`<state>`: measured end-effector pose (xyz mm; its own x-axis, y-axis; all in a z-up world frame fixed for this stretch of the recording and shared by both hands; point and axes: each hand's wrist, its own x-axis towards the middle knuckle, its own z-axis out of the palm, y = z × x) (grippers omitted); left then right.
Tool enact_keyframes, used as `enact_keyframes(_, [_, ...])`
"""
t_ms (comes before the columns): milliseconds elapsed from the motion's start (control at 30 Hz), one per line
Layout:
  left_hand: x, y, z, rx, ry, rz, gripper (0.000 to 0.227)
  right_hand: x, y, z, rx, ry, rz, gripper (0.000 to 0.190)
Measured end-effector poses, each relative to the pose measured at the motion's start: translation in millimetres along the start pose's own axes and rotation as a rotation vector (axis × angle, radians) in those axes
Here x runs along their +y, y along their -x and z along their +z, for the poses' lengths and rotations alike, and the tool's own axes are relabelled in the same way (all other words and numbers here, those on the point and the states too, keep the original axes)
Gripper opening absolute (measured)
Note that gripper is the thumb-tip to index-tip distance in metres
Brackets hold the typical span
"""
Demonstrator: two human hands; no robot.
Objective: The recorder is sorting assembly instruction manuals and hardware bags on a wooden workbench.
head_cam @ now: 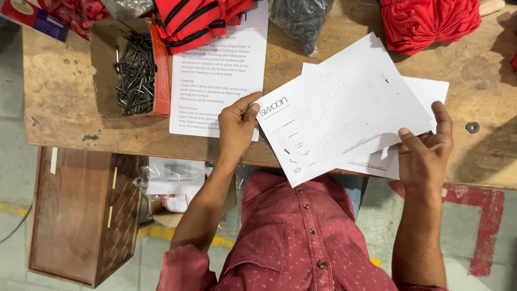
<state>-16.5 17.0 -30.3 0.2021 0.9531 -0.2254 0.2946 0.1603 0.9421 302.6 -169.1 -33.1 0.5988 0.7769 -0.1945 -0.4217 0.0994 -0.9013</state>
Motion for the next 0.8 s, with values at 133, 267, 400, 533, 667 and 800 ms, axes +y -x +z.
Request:
enact_keyframes(133, [-1.6, 0.5, -0.9, -0.013, 0.065, 0.000, 0.027, 9.6, 2.2, -7.3, -0.073, -0.072, -0.024, 0.093])
enact_keyframes(267, [-10.5, 0.0, -0.9, -0.031, 0.076, 0.016, 0.026, 5.9, 4.3, -7.8, -0.166, 0.009, -0.028, 0.100])
enact_keyframes(400, [-10.8, -1.5, 0.0, -0.038, 0.146, -0.006, 0.024, -18.1, 6.5, 15.4, -0.170, 0.154, 0.003, 0.105])
enact_keyframes(533, [-9.3, -2.9, 0.7, -0.053, 0.172, 0.005, 0.023, -13.1, -1.4, -19.1, -0.240, 0.470, -0.025, 0.099])
enact_keyframes(667, [-5.5, -2.8, 0.2, -0.038, 0.143, -0.047, 0.024, -19.3, -6.5, -33.6, -0.287, 0.506, 0.070, 0.103])
enact_keyframes(800, [-7.1, -2.8, 0.4, -0.036, 0.166, -0.050, 0.024, -35.2, -9.4, -22.2, -0.295, 0.620, 0.030, 0.097])
